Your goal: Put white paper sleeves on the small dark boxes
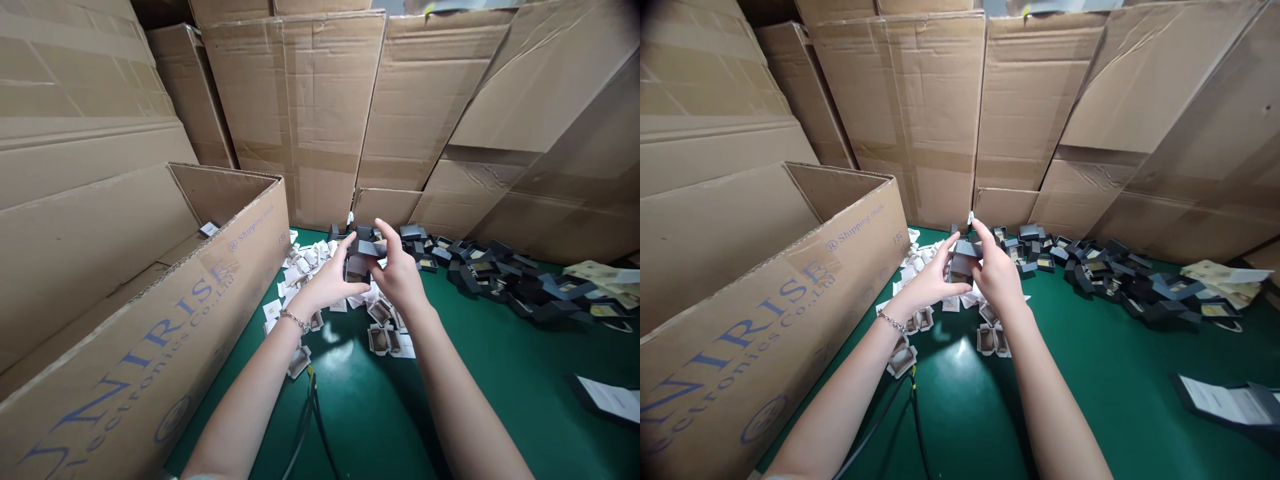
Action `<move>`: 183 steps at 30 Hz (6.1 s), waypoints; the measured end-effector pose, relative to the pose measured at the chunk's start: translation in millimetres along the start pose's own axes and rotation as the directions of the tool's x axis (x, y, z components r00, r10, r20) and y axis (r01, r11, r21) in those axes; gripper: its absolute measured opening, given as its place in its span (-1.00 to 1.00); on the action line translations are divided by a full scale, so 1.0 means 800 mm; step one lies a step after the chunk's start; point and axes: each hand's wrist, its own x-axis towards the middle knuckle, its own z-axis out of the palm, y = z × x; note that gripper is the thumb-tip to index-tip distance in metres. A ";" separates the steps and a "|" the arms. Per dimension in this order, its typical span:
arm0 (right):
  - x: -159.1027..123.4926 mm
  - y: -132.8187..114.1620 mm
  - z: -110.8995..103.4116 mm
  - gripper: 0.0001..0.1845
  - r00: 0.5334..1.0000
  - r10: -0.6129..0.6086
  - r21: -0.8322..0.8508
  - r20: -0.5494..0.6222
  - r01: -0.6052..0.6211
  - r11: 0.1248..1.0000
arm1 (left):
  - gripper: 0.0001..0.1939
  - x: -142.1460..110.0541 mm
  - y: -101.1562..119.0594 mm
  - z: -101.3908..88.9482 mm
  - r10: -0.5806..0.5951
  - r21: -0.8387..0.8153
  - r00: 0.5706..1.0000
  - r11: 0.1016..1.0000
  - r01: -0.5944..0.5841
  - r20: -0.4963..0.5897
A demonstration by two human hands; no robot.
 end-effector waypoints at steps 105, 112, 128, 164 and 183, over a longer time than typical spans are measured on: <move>-0.001 -0.021 0.008 -0.74 0.559 0.261 -0.084 0.787 -0.322 0.943 | -0.88 0.026 -0.013 -0.014 -0.571 -0.954 0.813 0.291 0.067 -0.117; 0.016 -0.004 -0.030 -0.44 0.886 0.361 0.546 0.289 -0.463 0.698 | -0.87 0.027 -0.018 -0.008 -0.547 -0.908 0.833 0.386 0.161 -0.084; 0.014 0.001 -0.003 -0.56 0.890 0.340 0.796 0.302 -0.432 0.425 | -0.89 0.018 -0.013 0.005 -0.430 -0.788 0.901 0.532 0.310 0.064; 0.008 -0.005 0.004 -0.84 0.978 -0.168 0.035 -0.127 0.173 0.984 | -0.67 0.013 -0.008 0.004 -0.396 -0.541 0.906 0.733 0.412 0.153; 0.004 -0.018 -0.003 -0.79 0.948 -0.317 0.074 0.029 0.315 0.946 | -0.51 0.019 -0.010 0.004 -0.364 -0.412 0.925 0.864 0.291 -0.110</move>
